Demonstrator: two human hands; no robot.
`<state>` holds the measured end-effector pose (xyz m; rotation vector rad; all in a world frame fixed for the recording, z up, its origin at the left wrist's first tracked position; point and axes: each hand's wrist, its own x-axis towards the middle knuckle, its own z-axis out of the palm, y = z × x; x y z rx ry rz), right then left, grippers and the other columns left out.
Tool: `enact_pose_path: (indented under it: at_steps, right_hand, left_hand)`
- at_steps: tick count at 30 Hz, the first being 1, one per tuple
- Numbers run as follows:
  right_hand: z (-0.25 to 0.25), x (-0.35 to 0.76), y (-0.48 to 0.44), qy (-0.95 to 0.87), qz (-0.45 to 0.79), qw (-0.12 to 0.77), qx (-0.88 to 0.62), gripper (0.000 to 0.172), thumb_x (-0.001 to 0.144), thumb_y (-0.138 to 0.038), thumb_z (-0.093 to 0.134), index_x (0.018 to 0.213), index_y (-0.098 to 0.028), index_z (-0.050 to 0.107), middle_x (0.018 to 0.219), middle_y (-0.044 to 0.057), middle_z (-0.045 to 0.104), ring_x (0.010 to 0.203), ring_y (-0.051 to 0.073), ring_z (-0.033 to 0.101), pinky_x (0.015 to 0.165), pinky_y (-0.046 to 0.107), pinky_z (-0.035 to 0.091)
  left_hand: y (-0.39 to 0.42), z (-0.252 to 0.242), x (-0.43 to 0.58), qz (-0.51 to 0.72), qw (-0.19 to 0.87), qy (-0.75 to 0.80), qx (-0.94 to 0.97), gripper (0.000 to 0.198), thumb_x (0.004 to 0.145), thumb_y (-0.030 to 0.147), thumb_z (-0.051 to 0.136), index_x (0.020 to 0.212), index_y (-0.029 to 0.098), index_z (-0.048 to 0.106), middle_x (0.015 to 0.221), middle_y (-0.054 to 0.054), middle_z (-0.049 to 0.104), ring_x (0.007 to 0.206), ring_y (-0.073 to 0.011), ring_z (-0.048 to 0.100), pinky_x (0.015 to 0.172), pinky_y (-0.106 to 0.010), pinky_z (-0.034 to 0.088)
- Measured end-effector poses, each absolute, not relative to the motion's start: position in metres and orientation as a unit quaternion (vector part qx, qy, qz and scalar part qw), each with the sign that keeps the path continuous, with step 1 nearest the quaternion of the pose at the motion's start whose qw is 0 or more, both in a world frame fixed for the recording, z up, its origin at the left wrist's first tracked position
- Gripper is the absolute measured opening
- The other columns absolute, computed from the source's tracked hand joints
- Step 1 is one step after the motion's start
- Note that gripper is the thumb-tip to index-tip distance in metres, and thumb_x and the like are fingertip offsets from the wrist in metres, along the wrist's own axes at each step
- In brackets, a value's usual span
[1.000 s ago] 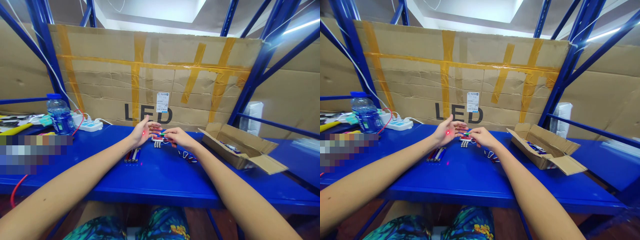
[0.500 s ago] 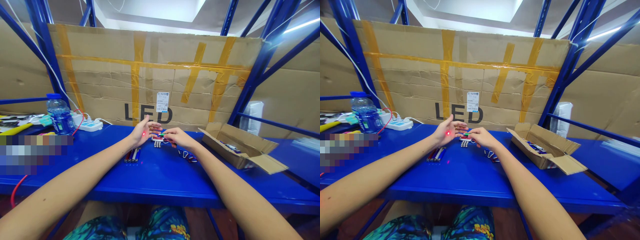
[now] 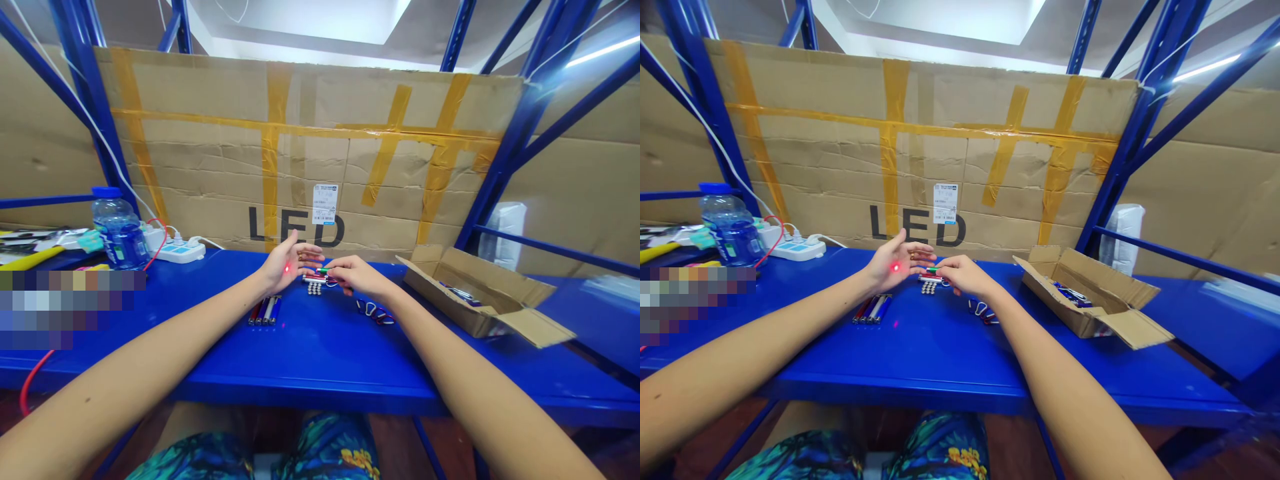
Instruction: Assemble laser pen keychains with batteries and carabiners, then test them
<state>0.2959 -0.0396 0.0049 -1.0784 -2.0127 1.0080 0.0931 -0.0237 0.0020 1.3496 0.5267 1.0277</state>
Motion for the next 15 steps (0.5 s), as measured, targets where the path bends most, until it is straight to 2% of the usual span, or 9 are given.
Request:
enact_pose_path:
  at_steps: [15]
  right_hand:
    - [0.0027,0.2970,-0.0369,-0.774,0.363,0.315,-0.413,0.019,0.081,-0.029,0.054,0.085,-0.015,0.068,0.054,-0.005,0.044,0.042,0.009,0.042,0.042,0.024,0.037]
  left_hand:
    - [-0.0230,0.0024,0.0921,0.444,0.640,0.223,0.586,0.066,0.087,0.069,0.036,0.098,0.012,0.068,0.102,-0.014,0.070,0.103,-0.0276,0.061,0.090,-0.039,0.046]
